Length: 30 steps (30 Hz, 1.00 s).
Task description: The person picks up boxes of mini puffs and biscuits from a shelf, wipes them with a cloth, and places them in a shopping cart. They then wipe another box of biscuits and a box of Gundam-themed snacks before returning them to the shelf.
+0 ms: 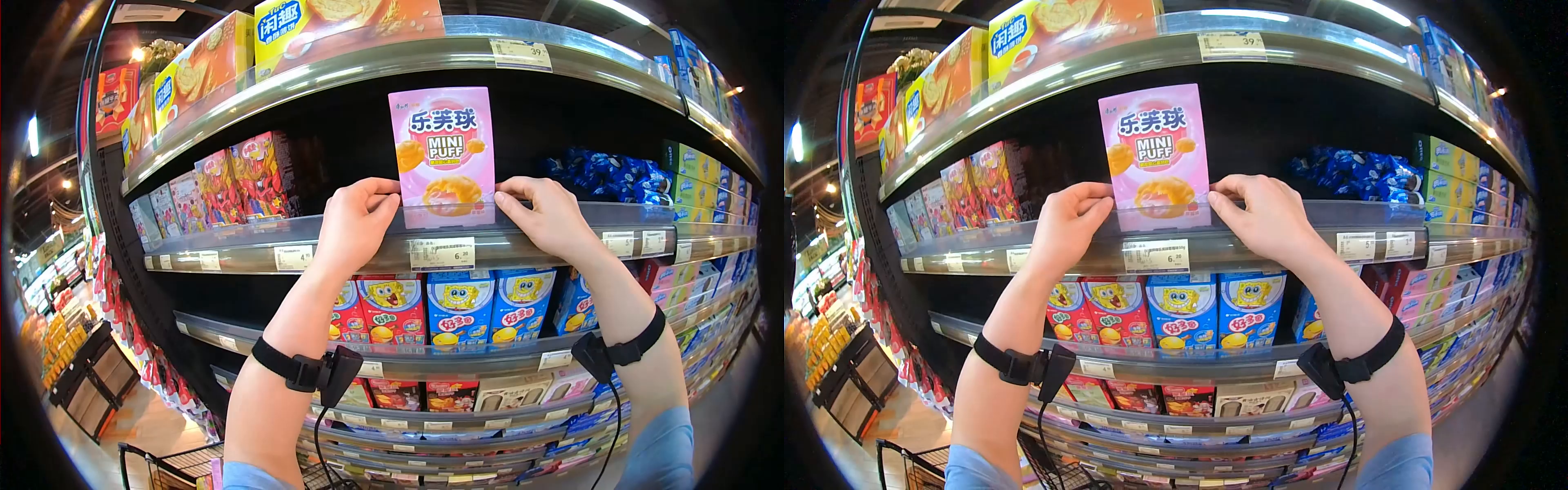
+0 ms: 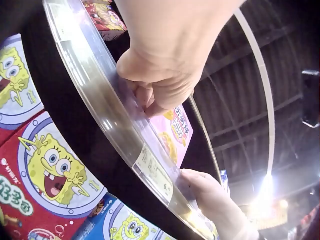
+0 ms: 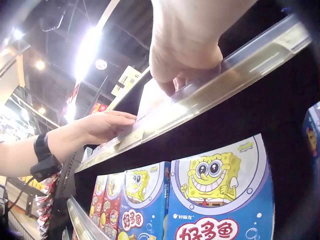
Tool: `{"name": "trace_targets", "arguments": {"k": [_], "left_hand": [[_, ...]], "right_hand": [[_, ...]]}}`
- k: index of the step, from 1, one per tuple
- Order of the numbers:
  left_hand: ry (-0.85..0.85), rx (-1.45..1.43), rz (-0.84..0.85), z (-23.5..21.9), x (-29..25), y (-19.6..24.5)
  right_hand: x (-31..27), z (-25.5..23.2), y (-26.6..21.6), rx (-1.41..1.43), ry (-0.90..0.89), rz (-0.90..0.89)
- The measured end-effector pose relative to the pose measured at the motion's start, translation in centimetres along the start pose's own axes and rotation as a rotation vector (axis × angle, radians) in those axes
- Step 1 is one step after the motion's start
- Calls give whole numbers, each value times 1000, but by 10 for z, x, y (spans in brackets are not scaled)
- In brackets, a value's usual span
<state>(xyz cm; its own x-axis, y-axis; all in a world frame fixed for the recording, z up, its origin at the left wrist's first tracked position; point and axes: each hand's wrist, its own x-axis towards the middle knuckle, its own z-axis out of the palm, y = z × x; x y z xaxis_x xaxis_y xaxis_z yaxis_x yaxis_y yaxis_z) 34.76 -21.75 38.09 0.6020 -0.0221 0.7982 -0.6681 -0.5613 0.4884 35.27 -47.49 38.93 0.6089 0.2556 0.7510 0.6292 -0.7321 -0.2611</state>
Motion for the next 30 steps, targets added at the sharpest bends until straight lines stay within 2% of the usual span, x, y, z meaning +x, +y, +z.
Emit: {"name": "trace_targets", "arguments": {"k": [3, 6, 7, 9, 10, 11, 13, 15, 19, 21, 23, 25, 27, 29, 30], "left_hand": [[0, -18, 3, 2, 0, -1], [5, 12, -42, 2, -2, 1], [79, -26, 6, 3, -4, -1], [243, -95, 142, 3, -11, -2], [298, -141, 147, 2, -22, 4], [357, -185, 155, -1, -38, 13], [368, -142, 154, -4, -80, 23], [269, -80, 9, -7, -137, 33], [48, 51, -13, -4, -248, 12], [-32, 129, -208, -9, -304, 2], [-44, 137, -570, -18, -363, -3], [16, 309, -644, -31, -418, -1], [103, 331, -809, -39, -481, 7], [278, 273, -1100, -47, -531, 16], [340, 301, -1170, -54, -551, 23]], "right_hand": [[-3, 2, -1, -29, 47, -3], [-1, 2, 1, 2, 13, 22], [-3, 5, 3, 5, 9, 19], [-13, 14, 8, 20, 422, -207], [-22, 12, 0, 46, 537, -333], [-36, 8, -11, 107, 584, -397], [-71, 10, -30, 259, 587, -449], [-107, 23, -41, 351, 448, -523], [-160, 81, -68, 653, -7, -655], [-185, 124, -79, 856, -249, -589], [-210, 166, -91, 903, -425, -565], [-231, 199, -104, 910, -635, -552], [-253, 235, -122, 1007, -779, -563], [-273, 266, -145, 1055, -871, -607], [-286, 283, -156, 1085, -933, -622]]}}
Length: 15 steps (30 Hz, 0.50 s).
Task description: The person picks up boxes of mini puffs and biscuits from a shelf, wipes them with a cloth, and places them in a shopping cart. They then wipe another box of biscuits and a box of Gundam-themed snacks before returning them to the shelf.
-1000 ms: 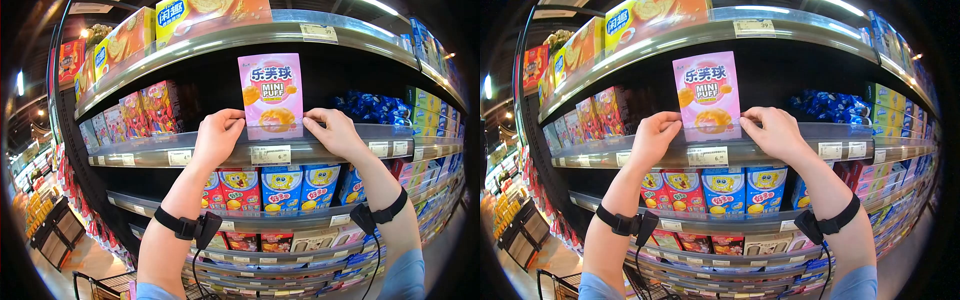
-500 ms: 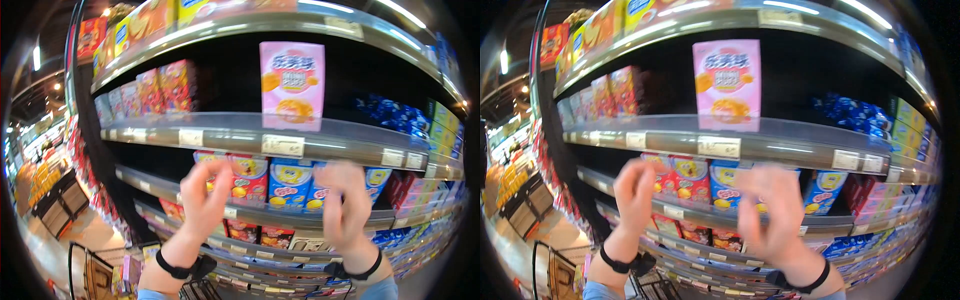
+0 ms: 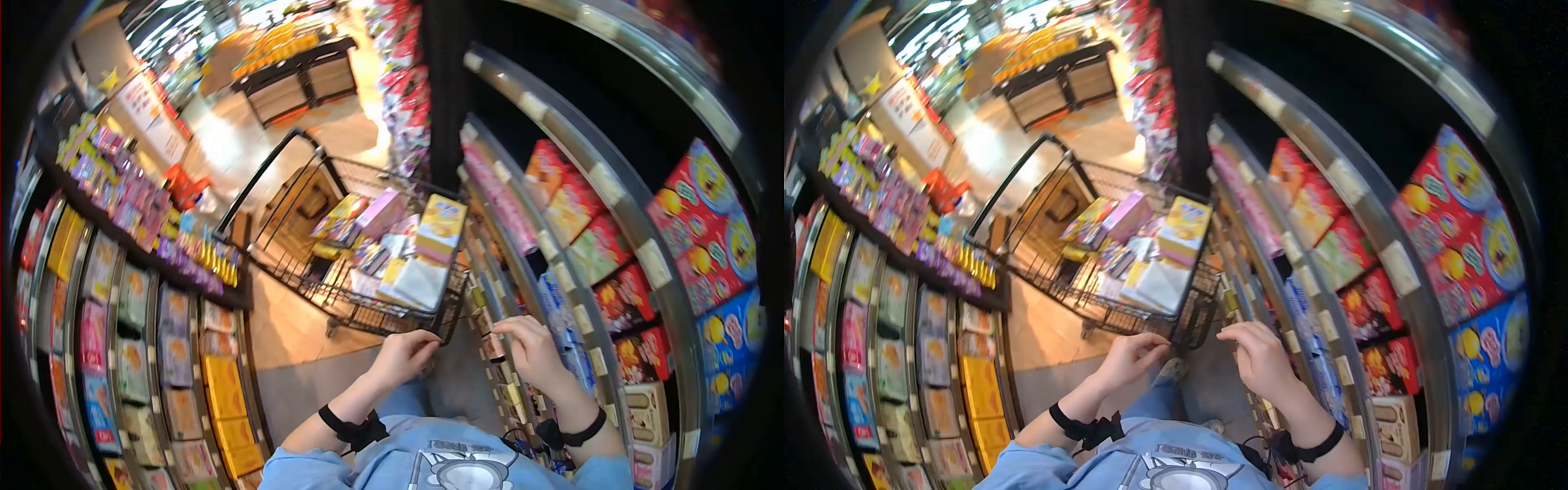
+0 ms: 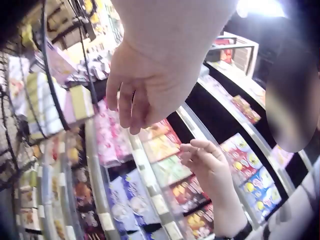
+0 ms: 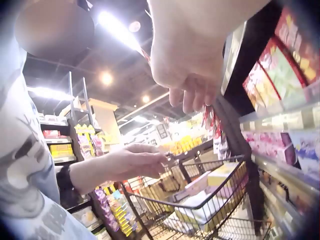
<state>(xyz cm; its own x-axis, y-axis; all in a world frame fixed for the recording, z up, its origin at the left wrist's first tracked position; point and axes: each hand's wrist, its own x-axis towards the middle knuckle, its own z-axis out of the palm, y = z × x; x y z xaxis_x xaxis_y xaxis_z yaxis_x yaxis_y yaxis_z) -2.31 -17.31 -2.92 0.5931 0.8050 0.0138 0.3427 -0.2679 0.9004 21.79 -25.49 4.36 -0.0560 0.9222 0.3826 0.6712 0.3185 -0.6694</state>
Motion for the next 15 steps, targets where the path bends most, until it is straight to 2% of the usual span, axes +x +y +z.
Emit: {"name": "trace_targets", "arguments": {"k": [1, 3, 5, 7, 9, 11, 13, 15], "left_hand": [[104, -7, -41, -9, -9, -12], [192, -37, -185, -27, -20, -48], [244, -20, -219, -45, -22, -75], [326, -56, -277, -62, -10, -98], [362, -120, -268, -79, 15, -122], [371, -121, -221, -102, 52, -142], [311, 114, -184, -134, 98, -154], [231, 134, -298, -163, 153, -171]], "right_hand": [[8, 19, 10, 43, -49, 0], [24, 52, 20, 103, -135, 62], [42, 80, 25, 112, -252, 131], [57, 100, 32, 100, -260, 91], [74, 110, 35, 63, -325, 78], [87, 116, 43, 54, -317, 109], [100, 116, 50, 40, -302, 151], [110, 111, 51, 4, -265, 262]]}}
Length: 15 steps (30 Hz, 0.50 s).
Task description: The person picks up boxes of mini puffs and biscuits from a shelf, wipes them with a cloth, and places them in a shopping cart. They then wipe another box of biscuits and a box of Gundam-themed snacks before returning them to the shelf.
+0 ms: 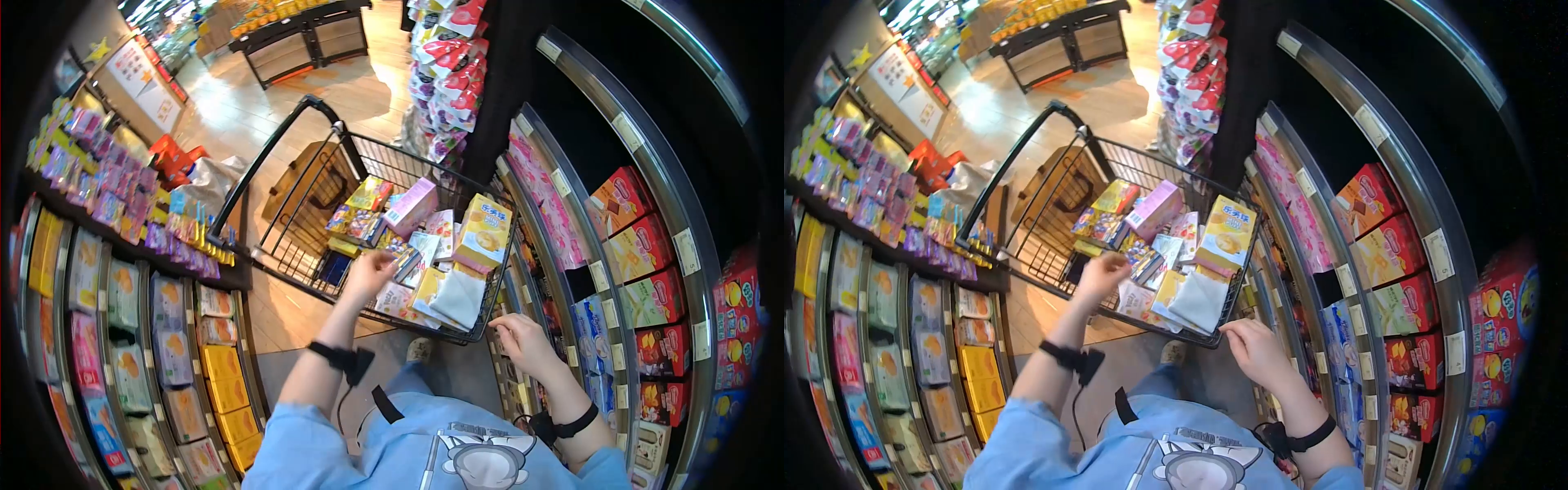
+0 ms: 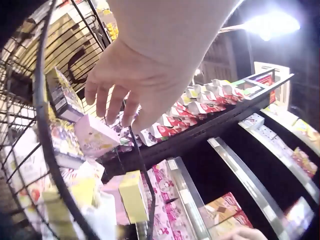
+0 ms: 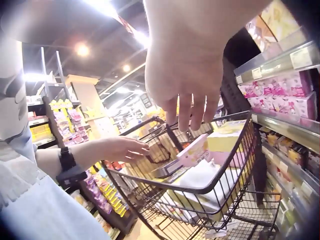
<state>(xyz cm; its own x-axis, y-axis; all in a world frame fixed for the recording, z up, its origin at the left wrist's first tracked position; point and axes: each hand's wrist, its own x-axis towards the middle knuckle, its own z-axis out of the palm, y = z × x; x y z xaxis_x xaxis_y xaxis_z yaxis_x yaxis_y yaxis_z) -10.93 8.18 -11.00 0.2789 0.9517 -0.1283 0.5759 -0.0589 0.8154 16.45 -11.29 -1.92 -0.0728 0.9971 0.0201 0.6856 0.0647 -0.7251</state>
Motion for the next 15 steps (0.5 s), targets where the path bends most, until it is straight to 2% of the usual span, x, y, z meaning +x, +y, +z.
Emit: {"name": "trace_targets", "arguments": {"k": [4, 5, 6, 8, 9, 10, 12, 14, 15], "left_hand": [[24, 207, 59, 6, 111, -22], [-24, 292, -7, 10, 128, -20], [-15, 324, 0, 21, 148, -30], [36, 406, 90, 39, 170, -40], [3, 491, 34, 46, 173, -35], [-20, 487, 54, 56, 179, -42], [45, 511, 10, 71, 190, -58], [-23, 515, 4, 64, 186, -47], [-3, 449, 46, 62, 186, -48]], "right_hand": [[0, -8, 7, 9, 77, 160], [-2, -9, 8, 5, 101, 186], [-6, -10, 9, -10, 126, 195], [-15, -13, 11, -33, 169, 232], [-20, -16, 12, -48, 174, 261], [-25, -18, 13, -62, 177, 289], [-31, -25, 10, -66, 194, 348], [-36, -32, 9, -69, 203, 394], [-37, -34, 8, -51, 213, 417]]}}
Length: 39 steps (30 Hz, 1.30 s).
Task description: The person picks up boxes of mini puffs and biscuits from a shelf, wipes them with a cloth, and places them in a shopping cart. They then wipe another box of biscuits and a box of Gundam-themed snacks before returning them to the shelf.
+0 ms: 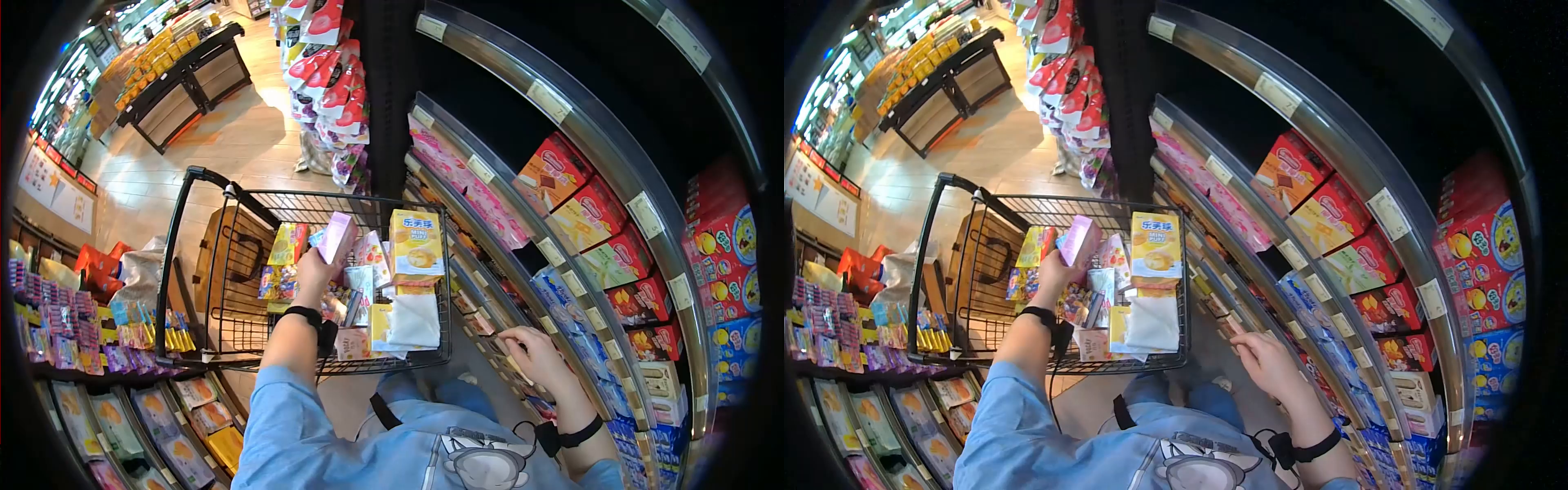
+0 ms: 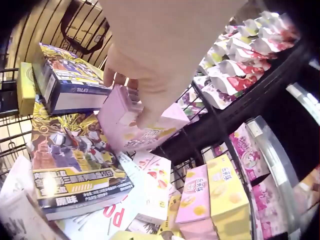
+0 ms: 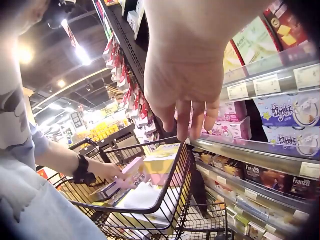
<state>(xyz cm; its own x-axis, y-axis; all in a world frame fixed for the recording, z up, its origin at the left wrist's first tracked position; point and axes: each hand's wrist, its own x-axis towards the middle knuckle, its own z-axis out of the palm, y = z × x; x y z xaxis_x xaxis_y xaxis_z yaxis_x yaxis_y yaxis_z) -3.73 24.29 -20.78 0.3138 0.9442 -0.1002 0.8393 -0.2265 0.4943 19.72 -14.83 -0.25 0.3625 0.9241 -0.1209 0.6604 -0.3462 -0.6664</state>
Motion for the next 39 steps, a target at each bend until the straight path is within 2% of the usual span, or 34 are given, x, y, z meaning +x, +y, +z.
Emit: {"name": "trace_targets", "arguments": {"k": [3, 4, 6, 7, 9, 11, 13, 15, 18, 21, 23, 24, 25, 26, 27, 29, 30, 31, 33, 34, 35, 37, 39], "left_hand": [[68, -13, -85, -36, -13, 16], [81, -3, -89, -40, -13, 5], [-29, -444, -125, -51, -14, -22], [-132, -535, -160, -111, -52, 31], [-279, -937, -182, -121, -75, 28], [-380, -1129, -218, -145, -111, 65], [-547, -1357, -89, -152, -134, 90], [-695, -1408, 12, -163, -154, 124], [-740, -1470, 146, -157, -177, 173], [-802, -1402, 252, -142, -193, 209], [-777, -1373, 291, -137, -205, 234], [-796, -1362, 300, -133, -207, 239], [-707, -1274, 294, -128, -208, 242], [-616, -1187, 291, -124, -208, 247], [-702, -1263, 306, -126, -213, 253], [-966, -1497, 196, -140, -225, 278], [-1070, -1488, 205, -140, -229, 284], [-1085, -1481, 206, -140, -231, 288], [-1197, -1337, 405, -140, -234, 296], [-1118, -1256, 459, -142, -242, 306], [-1128, -1254, 465, -142, -247, 314], [-1094, -1212, 385, -140, -253, 325], [-1092, -1222, 393, -135, -254, 330]], "right_hand": [[3, -3, 4, 9, 5, 9], [4, -3, 6, 1, 10, 2], [10, -3, 6, 27, 17, -46], [13, -4, 4, 42, 26, -76], [21, -10, -14, 99, -11, -51], [26, -11, -23, 179, -7, -113], [30, -15, -33, 286, 11, -137], [30, -21, -43, 385, 38, -154], [23, -38, -51, 722, -78, -104], [16, -52, -50, 814, -4, -146], [4, -60, -39, 850, 101, -96], [-4, -68, -37, 711, 258, -183], [-13, -77, -34, 564, 410, -265], [-18, -92, -28, 241, 562, -394], [-27, -98, -18, 240, 576, -384], [-45, -108, 0, -376, 887, -637], [-53, -113, 8, -409, 885, -699], [-60, -116, 14, -414, 892, -686], [-69, -124, 25, -503, 917, -790], [-73, -127, 29, -532, 928, -786], [-77, -130, 32, -539, 933, -779], [-84, -133, 37, -519, 933, -745], [-92, -136, 42, -523, 928, -713]]}}
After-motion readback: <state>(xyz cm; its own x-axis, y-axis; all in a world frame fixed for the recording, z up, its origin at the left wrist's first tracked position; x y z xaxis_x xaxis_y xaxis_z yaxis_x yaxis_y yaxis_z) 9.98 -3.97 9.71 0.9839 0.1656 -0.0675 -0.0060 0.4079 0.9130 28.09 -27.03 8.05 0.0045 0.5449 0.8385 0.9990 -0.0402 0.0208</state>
